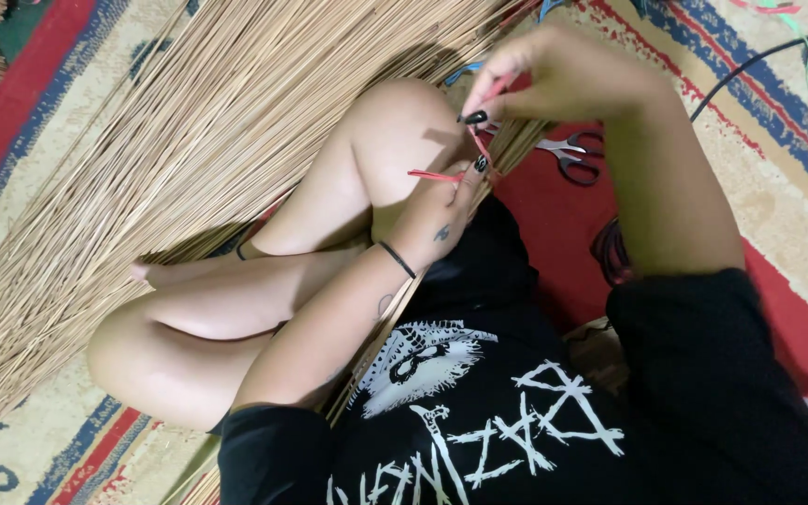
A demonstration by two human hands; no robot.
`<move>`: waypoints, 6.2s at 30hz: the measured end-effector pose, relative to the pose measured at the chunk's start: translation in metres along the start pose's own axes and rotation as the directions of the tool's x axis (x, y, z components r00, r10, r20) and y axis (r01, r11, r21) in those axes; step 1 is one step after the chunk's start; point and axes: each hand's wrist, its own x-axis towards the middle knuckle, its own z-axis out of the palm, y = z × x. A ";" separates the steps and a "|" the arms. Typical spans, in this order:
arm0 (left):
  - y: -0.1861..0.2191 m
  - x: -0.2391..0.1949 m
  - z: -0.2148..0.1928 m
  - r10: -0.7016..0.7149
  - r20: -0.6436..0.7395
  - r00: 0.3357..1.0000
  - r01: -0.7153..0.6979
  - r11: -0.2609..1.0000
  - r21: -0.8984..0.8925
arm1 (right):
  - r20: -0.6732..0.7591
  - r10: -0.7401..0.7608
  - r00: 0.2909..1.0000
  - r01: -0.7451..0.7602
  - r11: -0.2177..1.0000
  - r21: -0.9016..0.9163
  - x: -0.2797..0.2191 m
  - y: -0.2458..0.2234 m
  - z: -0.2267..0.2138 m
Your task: Bundling thin wooden sticks together and tying them with a plastic strip while sitting on the floor.
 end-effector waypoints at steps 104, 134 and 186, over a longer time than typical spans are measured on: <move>-0.024 0.024 0.021 -0.238 0.292 0.926 0.085 0.888 0.452 | -0.299 0.315 0.901 -0.052 0.762 0.646 -0.078 0.078 0.055; -0.002 0.003 0.012 -0.144 0.045 0.989 0.090 0.802 0.591 | -0.510 0.321 0.798 0.027 0.826 0.563 -0.049 0.111 0.122; -0.013 -0.075 -0.046 -0.514 0.097 0.852 0.329 0.671 0.664 | -0.242 0.270 0.932 -0.043 0.746 0.664 -0.032 0.084 0.085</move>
